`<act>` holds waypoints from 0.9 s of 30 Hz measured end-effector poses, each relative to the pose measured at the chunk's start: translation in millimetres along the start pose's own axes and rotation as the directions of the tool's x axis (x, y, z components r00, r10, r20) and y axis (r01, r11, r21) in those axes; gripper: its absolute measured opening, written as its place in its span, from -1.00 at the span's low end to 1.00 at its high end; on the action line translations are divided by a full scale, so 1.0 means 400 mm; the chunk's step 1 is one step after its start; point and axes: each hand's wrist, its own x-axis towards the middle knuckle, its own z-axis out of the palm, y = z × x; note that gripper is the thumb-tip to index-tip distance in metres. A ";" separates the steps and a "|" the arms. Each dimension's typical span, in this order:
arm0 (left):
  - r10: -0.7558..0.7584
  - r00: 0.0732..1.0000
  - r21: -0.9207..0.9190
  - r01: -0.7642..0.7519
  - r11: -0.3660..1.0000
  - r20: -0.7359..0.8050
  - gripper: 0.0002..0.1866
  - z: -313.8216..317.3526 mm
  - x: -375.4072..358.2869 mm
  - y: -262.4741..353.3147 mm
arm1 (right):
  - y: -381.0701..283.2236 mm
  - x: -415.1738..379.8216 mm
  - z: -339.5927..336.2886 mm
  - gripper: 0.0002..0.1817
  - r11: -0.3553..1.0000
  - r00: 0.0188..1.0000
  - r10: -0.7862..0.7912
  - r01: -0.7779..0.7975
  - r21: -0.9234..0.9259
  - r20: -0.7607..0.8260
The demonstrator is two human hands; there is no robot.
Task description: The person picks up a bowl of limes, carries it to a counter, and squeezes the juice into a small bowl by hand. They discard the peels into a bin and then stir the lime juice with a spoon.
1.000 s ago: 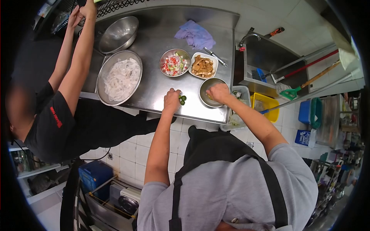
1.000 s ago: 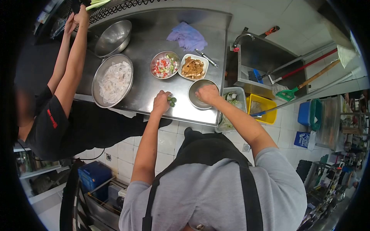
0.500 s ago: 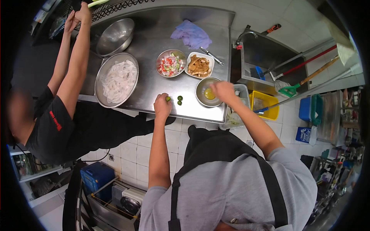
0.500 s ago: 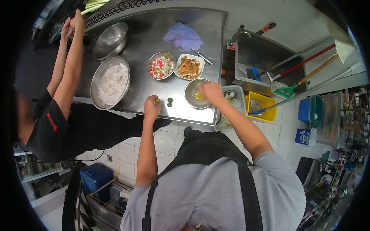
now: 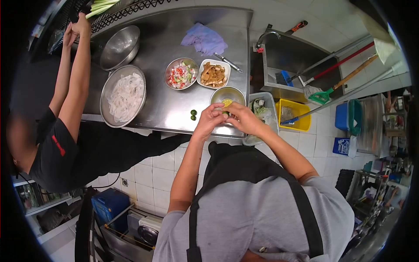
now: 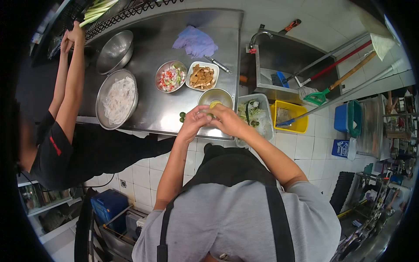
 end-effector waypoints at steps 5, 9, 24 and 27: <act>0.032 0.997 0.105 -0.026 0.994 -0.063 -0.46 -0.004 -0.008 0.004 | 0.033 0.014 0.015 -0.68 0.995 0.995 0.096 -0.096 -0.015 -0.006; 0.040 0.979 0.248 0.012 0.969 -0.201 -0.46 -0.097 -0.075 -0.006 | 0.167 0.060 0.030 -0.74 0.970 0.994 0.101 -0.088 -0.227 0.046; -0.021 0.845 0.006 0.029 1.000 -0.535 -0.64 -0.329 -0.304 -0.134 | 0.283 0.164 0.124 -0.74 0.713 0.941 0.278 -0.068 -0.698 0.193; -0.008 0.848 0.009 0.015 1.000 -0.530 -0.63 -0.337 -0.298 -0.131 | 0.266 0.169 0.120 -0.64 0.703 0.937 0.291 -0.075 -0.707 0.190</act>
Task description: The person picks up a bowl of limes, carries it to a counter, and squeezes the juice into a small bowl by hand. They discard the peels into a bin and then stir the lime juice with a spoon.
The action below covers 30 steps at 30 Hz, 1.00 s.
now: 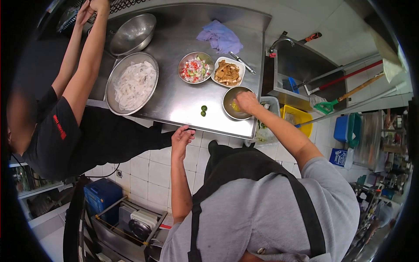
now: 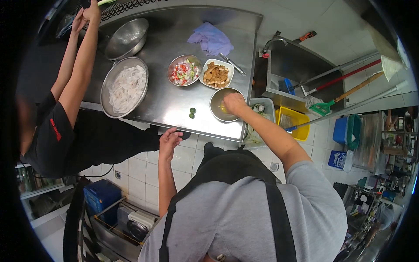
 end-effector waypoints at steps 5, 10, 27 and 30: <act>0.033 0.999 0.077 -0.035 0.996 0.027 -0.63 0.021 0.031 0.023 | -0.005 0.002 0.010 -0.60 0.999 0.997 0.050 -0.051 -0.016 -0.061; 0.041 0.998 0.129 -0.048 0.991 0.050 -0.62 0.083 0.102 0.058 | -0.040 0.008 -0.026 -0.67 0.988 0.986 0.147 -0.144 -0.048 0.080; 0.471 0.875 0.878 -0.309 0.364 0.112 -0.70 0.236 0.257 0.074 | 0.220 -0.269 -0.134 -0.54 0.846 0.833 0.525 -0.489 0.214 -0.174; 0.280 0.947 0.164 -0.305 0.938 0.159 -0.70 0.251 0.221 0.112 | 0.248 -0.308 -0.082 -0.66 0.897 0.881 0.429 -0.388 0.214 -0.199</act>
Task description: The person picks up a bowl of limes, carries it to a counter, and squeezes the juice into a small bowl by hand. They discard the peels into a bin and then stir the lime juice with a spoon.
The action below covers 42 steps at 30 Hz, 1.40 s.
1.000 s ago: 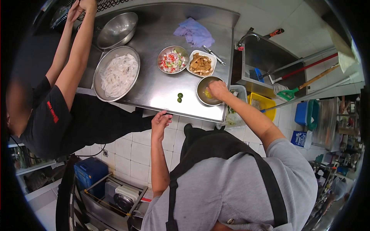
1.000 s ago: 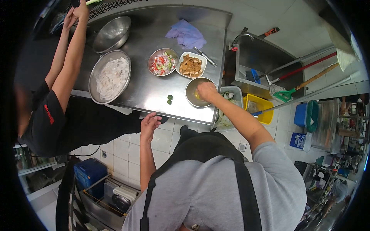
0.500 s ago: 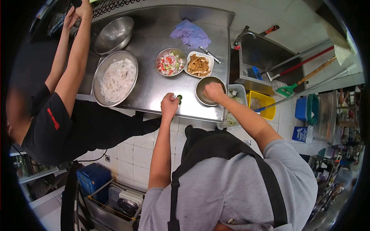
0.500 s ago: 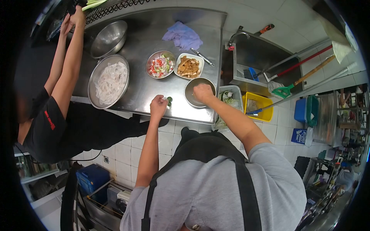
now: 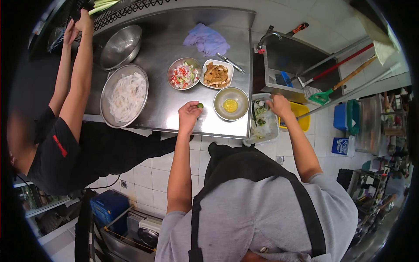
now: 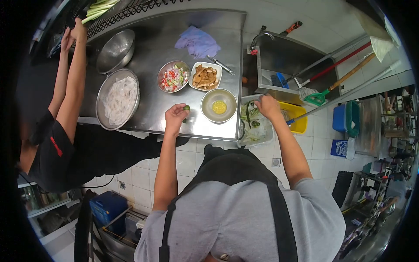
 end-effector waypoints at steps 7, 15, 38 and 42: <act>-0.147 0.943 -0.463 0.277 0.842 0.297 -0.73 0.126 -0.079 0.105 | -0.354 -0.059 -0.089 -0.72 0.684 0.951 -0.301 0.270 0.678 -0.075; -0.192 0.947 -0.459 0.295 0.838 0.258 -0.88 0.177 -0.100 0.075 | -0.375 -0.006 0.002 -0.70 0.466 0.926 -0.377 0.217 0.858 -0.029; -0.347 0.938 -0.467 0.309 0.828 0.005 -0.82 -0.065 -0.167 -0.031 | -0.268 0.072 0.049 -0.60 -0.300 0.841 -0.387 -0.503 0.811 0.379; -0.347 0.938 -0.475 0.308 0.824 0.007 -0.82 -0.077 -0.169 -0.035 | -0.286 0.076 0.029 -0.58 -0.359 0.826 -0.421 -0.531 0.767 0.375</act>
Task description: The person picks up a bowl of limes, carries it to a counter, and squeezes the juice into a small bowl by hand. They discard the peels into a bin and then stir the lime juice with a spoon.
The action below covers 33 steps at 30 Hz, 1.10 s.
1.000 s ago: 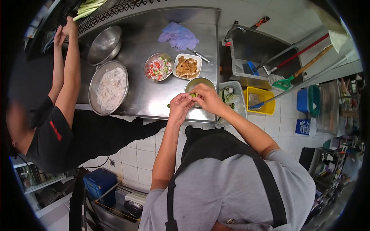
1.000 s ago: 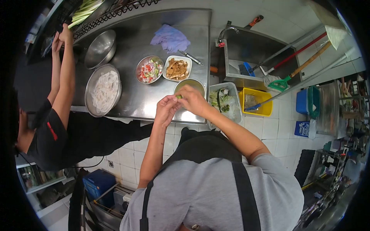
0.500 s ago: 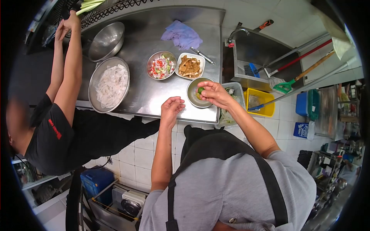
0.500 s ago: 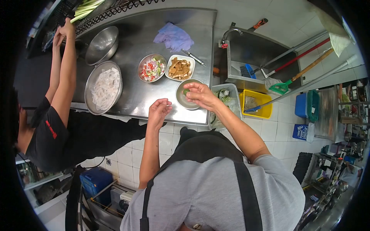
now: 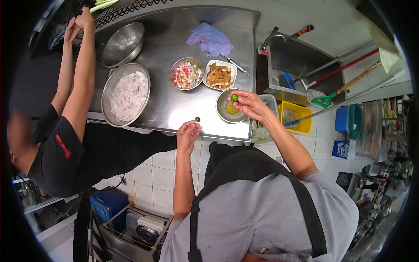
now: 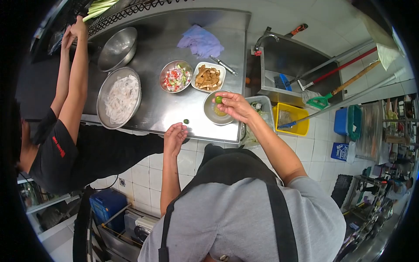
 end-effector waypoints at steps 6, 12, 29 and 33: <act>0.014 1.000 -0.010 -0.014 1.000 0.009 -0.82 0.006 -0.004 0.004 | 0.000 -0.007 0.005 -0.61 0.992 1.000 -0.018 0.017 -0.124 -0.011; 0.003 1.000 -0.013 -0.003 1.000 0.016 -0.82 -0.013 -0.004 -0.009 | 0.032 0.015 -0.046 -0.67 0.527 0.974 -0.188 -0.009 -0.850 -0.127; 0.028 0.999 -0.044 -0.029 0.999 -0.034 -0.82 -0.060 -0.044 -0.036 | 0.100 0.129 -0.074 -0.85 -0.461 0.973 -0.223 -0.046 -0.886 0.066; 0.022 0.997 -0.051 -0.026 0.998 -0.068 -0.83 -0.075 -0.059 -0.031 | 0.090 0.125 -0.036 -0.71 -0.391 0.968 -0.251 -0.088 -0.916 0.015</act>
